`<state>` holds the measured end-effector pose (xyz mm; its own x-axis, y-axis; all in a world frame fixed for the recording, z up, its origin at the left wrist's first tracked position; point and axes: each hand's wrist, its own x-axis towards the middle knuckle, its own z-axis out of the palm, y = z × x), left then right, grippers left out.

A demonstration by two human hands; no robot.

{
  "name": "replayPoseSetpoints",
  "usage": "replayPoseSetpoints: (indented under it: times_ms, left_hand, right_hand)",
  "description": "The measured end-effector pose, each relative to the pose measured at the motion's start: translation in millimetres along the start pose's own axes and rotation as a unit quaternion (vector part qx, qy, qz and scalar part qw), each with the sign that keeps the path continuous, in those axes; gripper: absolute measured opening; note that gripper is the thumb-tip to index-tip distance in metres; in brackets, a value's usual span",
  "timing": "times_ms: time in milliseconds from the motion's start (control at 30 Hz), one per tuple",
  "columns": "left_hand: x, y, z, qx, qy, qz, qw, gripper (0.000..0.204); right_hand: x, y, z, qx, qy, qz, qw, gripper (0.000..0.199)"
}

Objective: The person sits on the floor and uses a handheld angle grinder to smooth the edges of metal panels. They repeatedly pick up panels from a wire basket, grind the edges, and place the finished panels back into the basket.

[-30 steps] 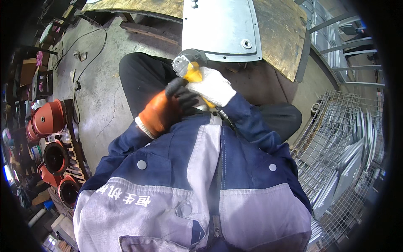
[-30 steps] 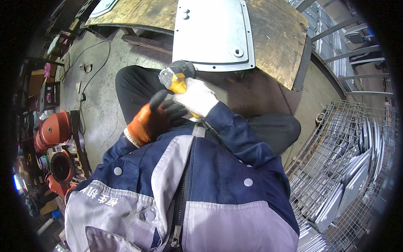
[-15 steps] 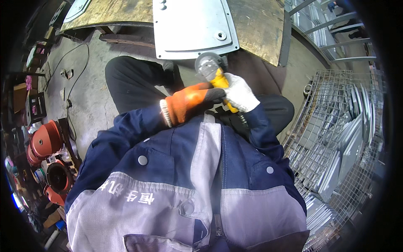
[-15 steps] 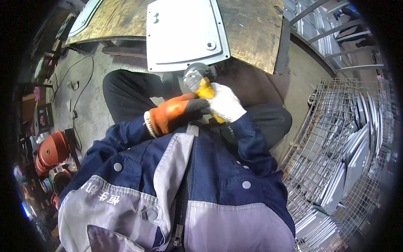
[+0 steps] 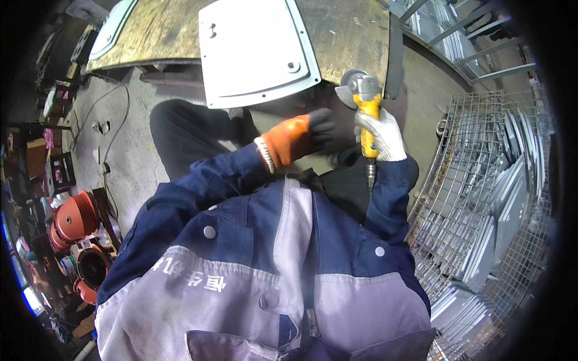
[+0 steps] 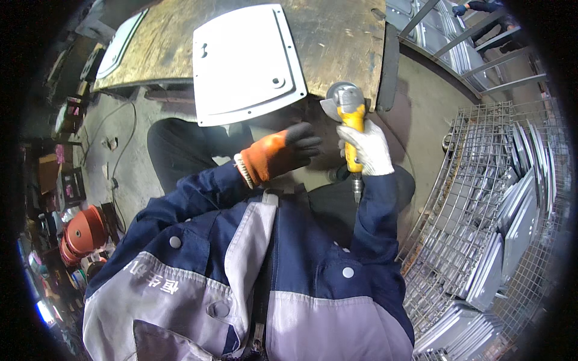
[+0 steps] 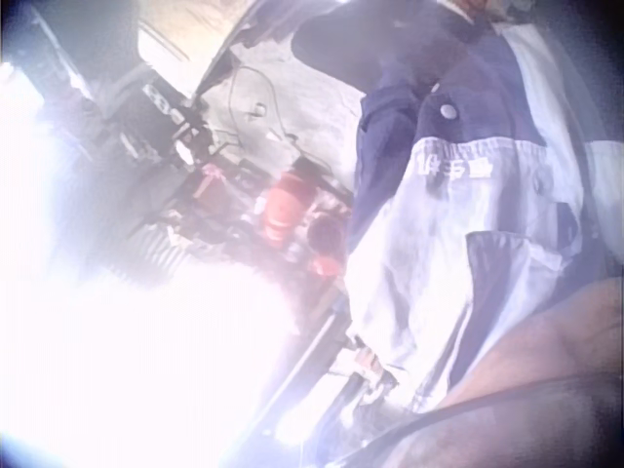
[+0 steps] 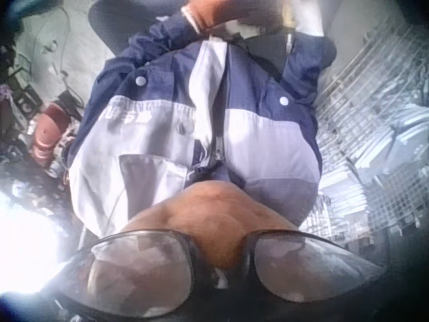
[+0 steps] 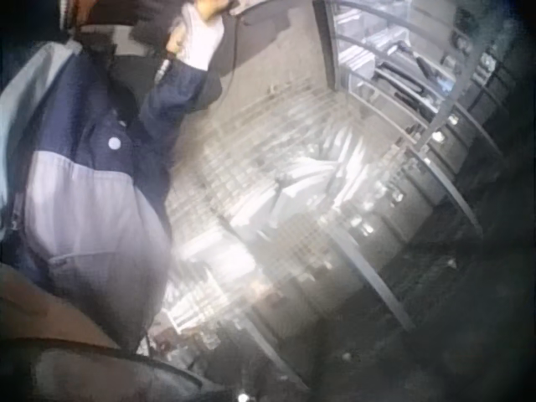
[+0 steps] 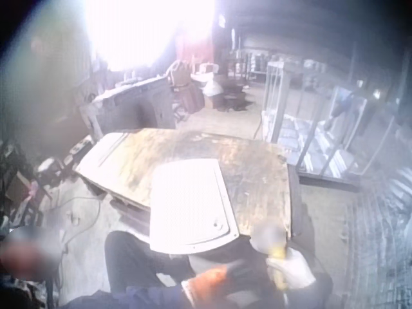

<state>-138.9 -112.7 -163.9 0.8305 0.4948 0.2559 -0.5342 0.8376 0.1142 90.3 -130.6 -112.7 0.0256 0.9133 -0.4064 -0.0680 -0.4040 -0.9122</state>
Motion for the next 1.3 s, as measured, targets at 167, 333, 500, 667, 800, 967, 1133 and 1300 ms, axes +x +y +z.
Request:
replayPoseSetpoints:
  times_ms: [167, 333, 500, 667, 800, 967, 1133, 1300]
  left_hand:
    - [-6, 40, -9, -0.001, 0.363, 0.189, 0.913, 0.054]
    - [-23, 53, 6, -0.015, 0.468, 0.232, 0.853, 0.059]
    - [-85, 80, -5, 0.054, 0.506, 0.292, 0.810, 0.057]
    - [-127, 89, 0, 0.290, 0.456, 0.334, 0.772, 0.059]
    - [-150, 101, 36, 0.272, 0.526, 0.329, 0.735, 0.060]
    - [-186, 121, 57, 0.731, 0.577, 0.120, 0.345, 0.079]
    - [-199, 121, 63, 0.868, 0.481, -0.066, 0.104, 0.085]
    - [-172, 106, 56, 0.565, 0.461, 0.239, 0.641, 0.061]
  right_hand:
    - [10, 18, -38, 0.273, -0.098, -0.027, 0.956, 0.047]
    - [23, 30, -48, 0.332, -0.151, -0.073, 0.928, 0.049]
    - [35, 25, -42, 0.347, -0.181, -0.084, 0.916, 0.051]
    - [45, 22, -33, 0.323, -0.234, -0.047, 0.916, 0.040]
    - [48, 19, -14, 0.292, -0.251, -0.019, 0.923, 0.040]
    - [50, 16, 2, 0.275, -0.277, 0.006, 0.921, 0.045]
    - [52, 17, 5, 0.267, -0.271, 0.019, 0.924, 0.049]
    - [55, 20, 1, 0.288, -0.245, 0.015, 0.925, 0.049]
